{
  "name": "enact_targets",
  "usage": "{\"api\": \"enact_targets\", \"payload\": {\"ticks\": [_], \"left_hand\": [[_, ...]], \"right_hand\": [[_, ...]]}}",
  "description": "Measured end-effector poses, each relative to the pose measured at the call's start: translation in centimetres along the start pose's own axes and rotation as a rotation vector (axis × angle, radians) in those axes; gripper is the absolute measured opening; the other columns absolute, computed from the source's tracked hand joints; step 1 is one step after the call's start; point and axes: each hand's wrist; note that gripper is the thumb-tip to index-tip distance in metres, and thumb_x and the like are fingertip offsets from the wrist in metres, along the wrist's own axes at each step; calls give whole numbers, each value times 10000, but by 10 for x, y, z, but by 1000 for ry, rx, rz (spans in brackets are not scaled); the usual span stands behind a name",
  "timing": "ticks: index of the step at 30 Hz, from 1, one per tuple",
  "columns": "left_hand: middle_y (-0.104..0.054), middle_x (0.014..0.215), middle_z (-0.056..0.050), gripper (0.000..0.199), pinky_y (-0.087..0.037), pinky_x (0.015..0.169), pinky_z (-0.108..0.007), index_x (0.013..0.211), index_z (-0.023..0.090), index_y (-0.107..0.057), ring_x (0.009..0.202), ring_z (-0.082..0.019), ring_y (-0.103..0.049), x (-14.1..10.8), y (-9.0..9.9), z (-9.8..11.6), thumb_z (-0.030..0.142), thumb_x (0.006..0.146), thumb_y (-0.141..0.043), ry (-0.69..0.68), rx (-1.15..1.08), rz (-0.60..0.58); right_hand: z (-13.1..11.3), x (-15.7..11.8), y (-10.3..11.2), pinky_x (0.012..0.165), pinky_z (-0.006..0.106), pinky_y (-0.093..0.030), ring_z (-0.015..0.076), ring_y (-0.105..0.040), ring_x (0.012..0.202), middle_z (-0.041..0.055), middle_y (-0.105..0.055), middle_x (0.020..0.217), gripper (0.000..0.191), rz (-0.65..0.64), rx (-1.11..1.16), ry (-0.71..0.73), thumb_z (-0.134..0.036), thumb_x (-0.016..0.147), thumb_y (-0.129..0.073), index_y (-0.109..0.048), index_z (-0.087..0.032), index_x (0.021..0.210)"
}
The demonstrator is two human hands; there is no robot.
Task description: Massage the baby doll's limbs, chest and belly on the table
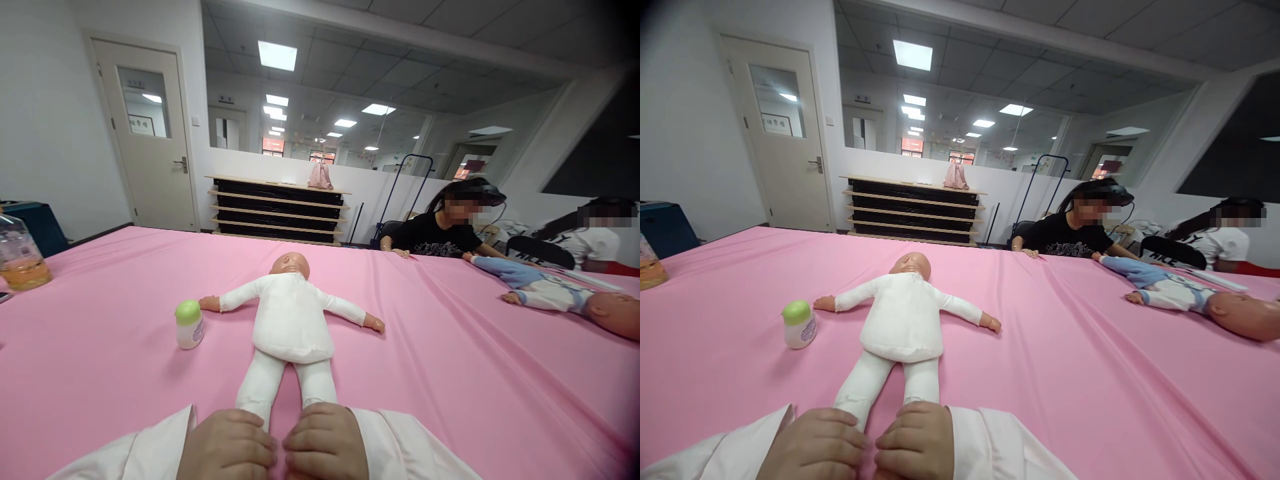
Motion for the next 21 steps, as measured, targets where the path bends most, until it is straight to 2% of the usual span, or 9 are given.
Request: {"api": "enact_targets", "payload": {"ticks": [3, 7, 10, 12, 17, 19, 21], "left_hand": [[-684, 962, -33, 326, -384, 975, -255, 995, 201, -566, 997, -120, -592, -4, 0, -2, 319, 932, -269, 63, 12, 39], [-572, 1199, -51, 358, -296, 1043, -356, 1144, 231, -528, 1175, -175, -465, -7, -1, -7, 369, 912, -293, 287, 54, -51], [-546, 1234, -34, 359, -246, 1068, -371, 1163, 245, -515, 1208, -173, -426, -6, -2, -9, 378, 911, -296, 302, 70, -71], [-596, 1162, -17, 342, -220, 1079, -376, 1133, 252, -529, 1189, -164, -445, -5, -3, -8, 361, 913, -290, 253, 51, -83], [-664, 1010, -5, 329, -238, 1076, -328, 1089, 223, -545, 1106, -134, -512, 0, 0, -7, 343, 920, -289, 115, -5, -117], [-671, 997, 3, 292, -265, 1063, -289, 1067, 207, -552, 1076, -120, -531, 3, 1, -7, 333, 918, -336, 48, 7, -140], [-677, 986, 17, 211, -283, 1051, -251, 1021, 195, -567, 1039, -101, -554, 7, 2, -6, 276, 903, -412, 0, 43, -156]], "right_hand": [[-2, 4, 8, 799, 280, -437, 140, -564, 912, 84, -629, 997, 362, -5, 70, -62, -352, 894, -306, -506, -139, 1109], [1, 4, 16, 868, 364, -406, 172, -526, 990, 97, -594, 1029, 354, 54, 68, -395, -314, 891, -257, -560, -168, 999], [5, 1, 15, 923, 391, -364, 185, -479, 1074, 81, -572, 1098, 344, 31, -7, -578, -300, 899, -267, -584, -195, 985], [6, -1, 13, 954, 411, -330, 195, -450, 1115, 68, -572, 1108, 341, -27, -23, -555, -326, 893, -279, -580, -207, 1001], [2, -2, 12, 1026, 427, -212, 176, -477, 1070, 38, -625, 974, 403, -125, 20, -350, -398, 881, -220, -541, -204, 1031], [2, -1, 13, 1029, 406, -200, 166, -484, 1057, 23, -630, 973, 397, -152, 46, -308, -405, 879, -230, -524, -206, 1057], [2, -1, 11, 1024, 386, -204, 156, -499, 1035, 12, -636, 976, 397, -128, 52, -267, -412, 882, -235, -520, -206, 1066]]}}
Point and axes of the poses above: each hand's wrist, its own x-axis towards the middle knuckle, its own y-axis out of the back of the hand, z = x × y
